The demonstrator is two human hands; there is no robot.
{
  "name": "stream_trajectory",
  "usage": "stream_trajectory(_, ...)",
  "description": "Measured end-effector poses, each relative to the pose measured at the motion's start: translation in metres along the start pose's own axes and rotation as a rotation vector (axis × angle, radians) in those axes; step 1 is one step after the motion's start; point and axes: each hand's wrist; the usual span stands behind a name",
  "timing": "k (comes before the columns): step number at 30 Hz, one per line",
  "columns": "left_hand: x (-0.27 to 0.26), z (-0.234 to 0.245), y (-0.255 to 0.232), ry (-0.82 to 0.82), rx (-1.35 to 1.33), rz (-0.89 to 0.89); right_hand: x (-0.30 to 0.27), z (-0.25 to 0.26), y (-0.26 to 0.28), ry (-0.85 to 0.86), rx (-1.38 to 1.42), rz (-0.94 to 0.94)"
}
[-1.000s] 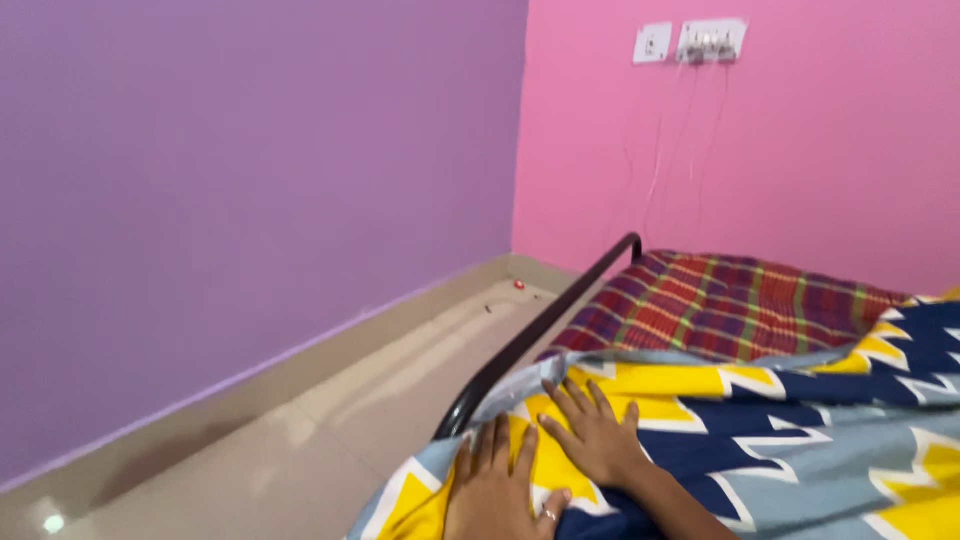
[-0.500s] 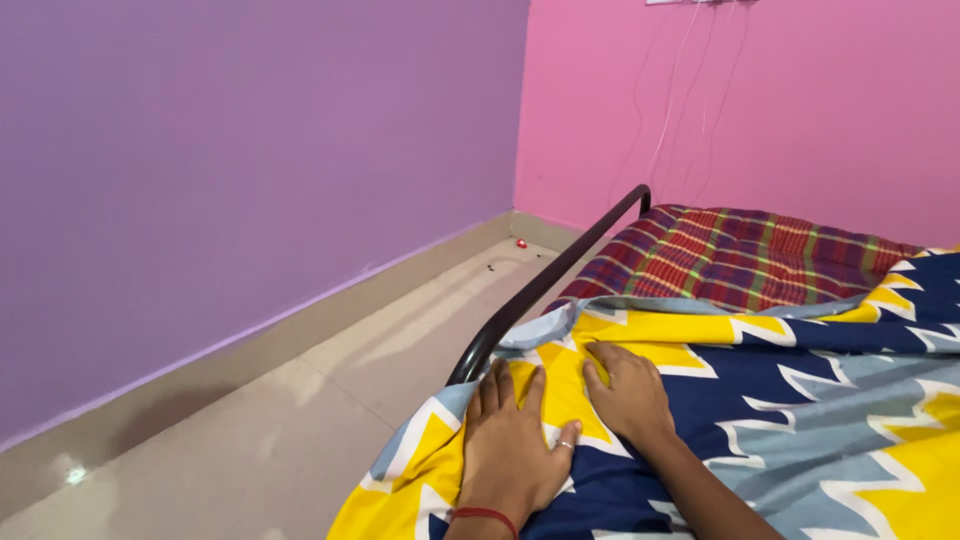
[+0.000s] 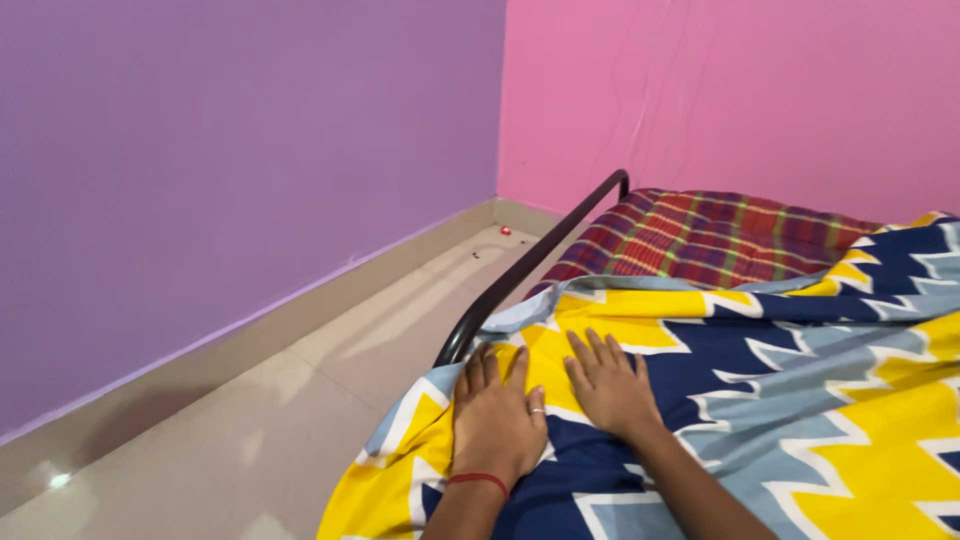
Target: The person picks up a dark cloth from a pile, then spreads a large patterned sheet across a bed and smooths it out by hand.
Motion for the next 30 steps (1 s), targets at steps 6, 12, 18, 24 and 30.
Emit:
stream_trajectory(6,0.001,-0.001,-0.002,0.011,0.022,0.010,-0.045,0.011,0.014,-0.033,0.018,0.020)
stream_trajectory(12,0.004,-0.009,0.002,-0.034,0.089,0.004,-0.104,0.036,0.046,0.009,-0.010,-0.039)
stream_trajectory(18,-0.002,-0.013,0.005,-0.061,0.141,0.014,-0.160,0.048,0.061,-0.014,-0.041,-0.215)
stream_trajectory(24,-0.042,0.017,-0.006,0.120,0.263,0.059,-0.195,0.059,0.065,0.116,-0.023,-0.355)
stream_trajectory(30,-0.108,0.045,-0.014,0.177,0.290,0.106,-0.218,0.075,0.075,0.154,-0.107,-0.389)
Point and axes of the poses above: each hand's wrist, its own x-axis towards the middle knuckle, its own z-axis out of the back of the hand, y = z × x, and after that the axes turned 14 degrees about z, right-handed
